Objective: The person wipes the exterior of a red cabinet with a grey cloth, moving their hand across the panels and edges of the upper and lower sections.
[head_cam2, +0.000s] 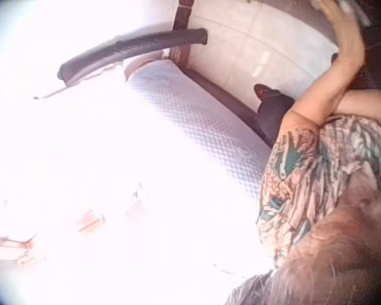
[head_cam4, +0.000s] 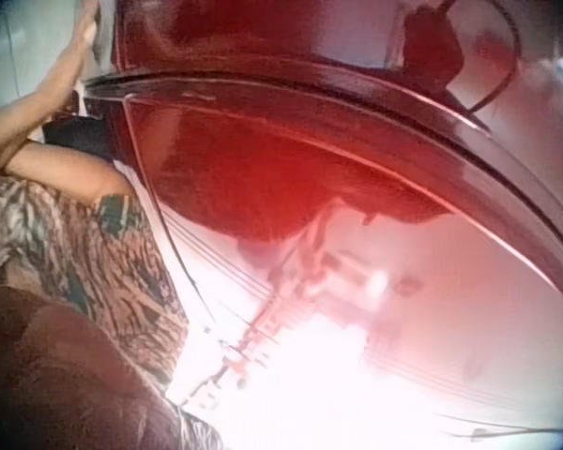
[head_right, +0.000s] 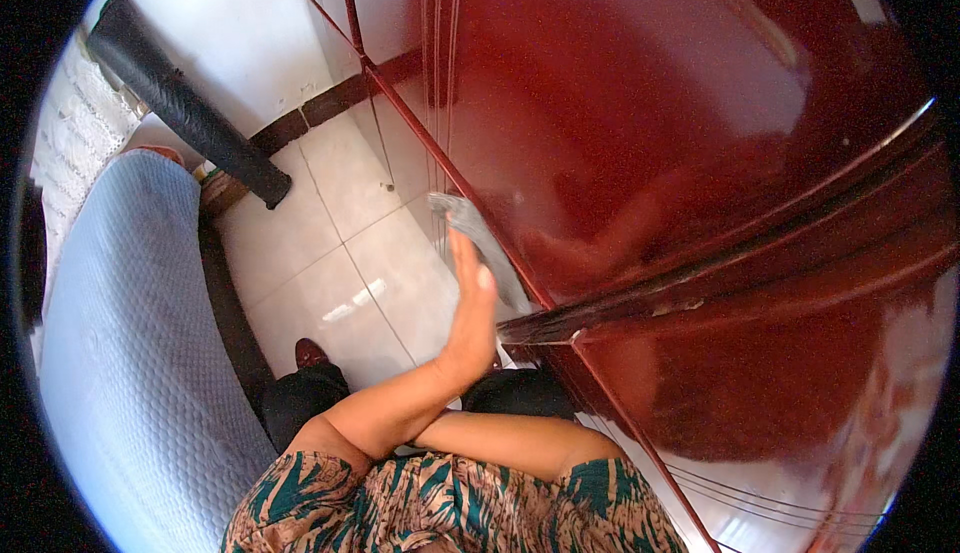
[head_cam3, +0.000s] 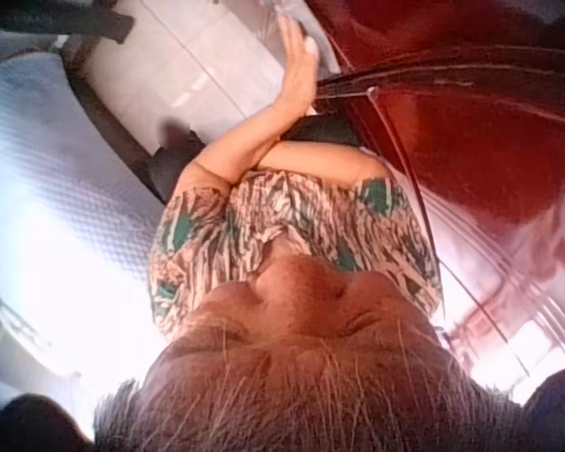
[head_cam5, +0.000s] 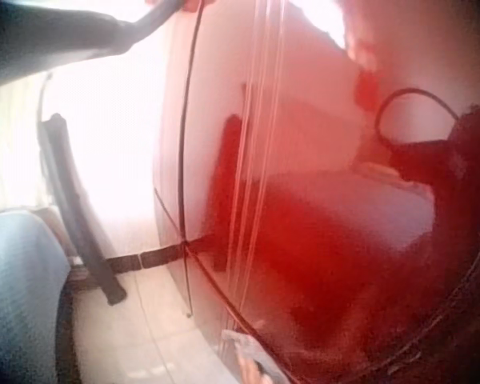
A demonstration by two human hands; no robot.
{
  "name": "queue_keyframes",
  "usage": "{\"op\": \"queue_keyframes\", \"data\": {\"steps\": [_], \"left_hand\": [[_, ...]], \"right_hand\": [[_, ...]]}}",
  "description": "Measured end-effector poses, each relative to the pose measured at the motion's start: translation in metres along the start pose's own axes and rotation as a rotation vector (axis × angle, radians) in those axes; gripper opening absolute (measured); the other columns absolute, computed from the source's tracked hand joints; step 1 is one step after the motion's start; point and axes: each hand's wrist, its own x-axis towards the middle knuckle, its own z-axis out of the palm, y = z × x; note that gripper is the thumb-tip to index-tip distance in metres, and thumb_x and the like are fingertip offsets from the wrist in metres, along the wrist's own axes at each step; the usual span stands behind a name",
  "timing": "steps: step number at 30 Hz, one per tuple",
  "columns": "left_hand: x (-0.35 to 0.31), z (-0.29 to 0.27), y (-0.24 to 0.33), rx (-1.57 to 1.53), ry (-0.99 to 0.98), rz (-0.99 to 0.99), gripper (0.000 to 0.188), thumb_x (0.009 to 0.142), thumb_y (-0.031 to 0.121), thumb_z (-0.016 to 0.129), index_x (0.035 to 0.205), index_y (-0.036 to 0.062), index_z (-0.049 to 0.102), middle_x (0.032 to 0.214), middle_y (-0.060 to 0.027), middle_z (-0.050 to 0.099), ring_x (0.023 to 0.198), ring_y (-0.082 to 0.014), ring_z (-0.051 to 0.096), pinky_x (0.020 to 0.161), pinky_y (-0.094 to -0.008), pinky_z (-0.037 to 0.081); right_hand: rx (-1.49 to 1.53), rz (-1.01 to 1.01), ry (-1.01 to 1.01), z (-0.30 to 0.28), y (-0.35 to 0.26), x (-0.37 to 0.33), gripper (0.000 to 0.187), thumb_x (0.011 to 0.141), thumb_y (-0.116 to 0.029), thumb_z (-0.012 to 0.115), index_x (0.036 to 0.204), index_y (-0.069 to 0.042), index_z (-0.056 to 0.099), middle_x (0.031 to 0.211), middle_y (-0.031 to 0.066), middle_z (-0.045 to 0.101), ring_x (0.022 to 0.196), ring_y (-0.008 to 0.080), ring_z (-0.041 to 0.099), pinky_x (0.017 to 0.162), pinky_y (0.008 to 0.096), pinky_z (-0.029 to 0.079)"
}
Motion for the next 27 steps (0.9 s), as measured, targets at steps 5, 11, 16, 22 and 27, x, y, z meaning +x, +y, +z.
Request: {"op": "queue_keyframes", "data": {"steps": [5,11,16,22,27], "left_hand": [[0.025,-0.017,-0.062,-0.305,0.144,-0.51,0.073,0.1,0.047,0.027,0.148,0.0059,-0.009,0.156,-0.0122,-0.008,0.144,-0.0248,-0.006,0.115,-0.0363,0.001],[-0.022,-0.028,-0.202,-0.911,0.1,-0.824,0.068,0.099,0.044,0.037,0.15,0.0193,-0.002,0.154,-0.0091,0.015,0.14,-0.0267,0.02,0.113,-0.04,0.019],[-0.039,0.006,-0.191,-0.9,0.151,-0.9,0.077,0.096,0.053,0.036,0.15,0.0162,-0.004,0.156,-0.0113,0.003,0.143,-0.0282,0.008,0.115,-0.0389,0.012],[-0.015,0.01,-0.071,0.011,0.114,-0.23,0.076,0.1,0.044,0.03,0.146,-0.003,-0.007,0.154,-0.0203,-0.014,0.143,-0.0327,-0.013,0.115,-0.0405,-0.004],[0.045,-0.011,-0.042,0.139,0.166,0.191,0.071,0.1,0.042,0.028,0.147,-0.0012,-0.003,0.155,-0.0183,-0.011,0.143,-0.0346,-0.01,0.115,-0.0432,-0.004]], "right_hand": [[0.032,0.016,0.017,-0.001,0.004,-0.002,0.044,0.088,-0.021,0.046,0.13,-0.008,0.05,0.137,0.0183,0.046,0.127,0.0341,0.042,0.105,0.0422,0.033],[-0.025,0.023,-0.089,-0.013,-0.009,-0.008,0.045,0.087,-0.019,0.048,0.131,-0.008,0.05,0.138,0.0207,0.045,0.128,0.0368,0.041,0.106,0.0431,0.032],[0.025,0.0,-0.054,0.019,0.008,0.0,0.045,0.089,-0.02,0.044,0.133,-0.01,0.048,0.14,0.0186,0.043,0.13,0.034,0.04,0.107,0.0423,0.031],[0.113,0.013,-0.071,-0.008,-0.011,-0.02,0.045,0.091,-0.022,0.042,0.133,-0.011,0.049,0.141,0.0179,0.043,0.13,0.0326,0.04,0.107,0.0424,0.031],[-0.039,0.014,-0.086,0.011,0.005,0.007,0.044,0.091,-0.023,0.041,0.132,-0.011,0.05,0.137,0.0177,0.047,0.124,0.0322,0.048,0.102,0.0439,0.036]]}}
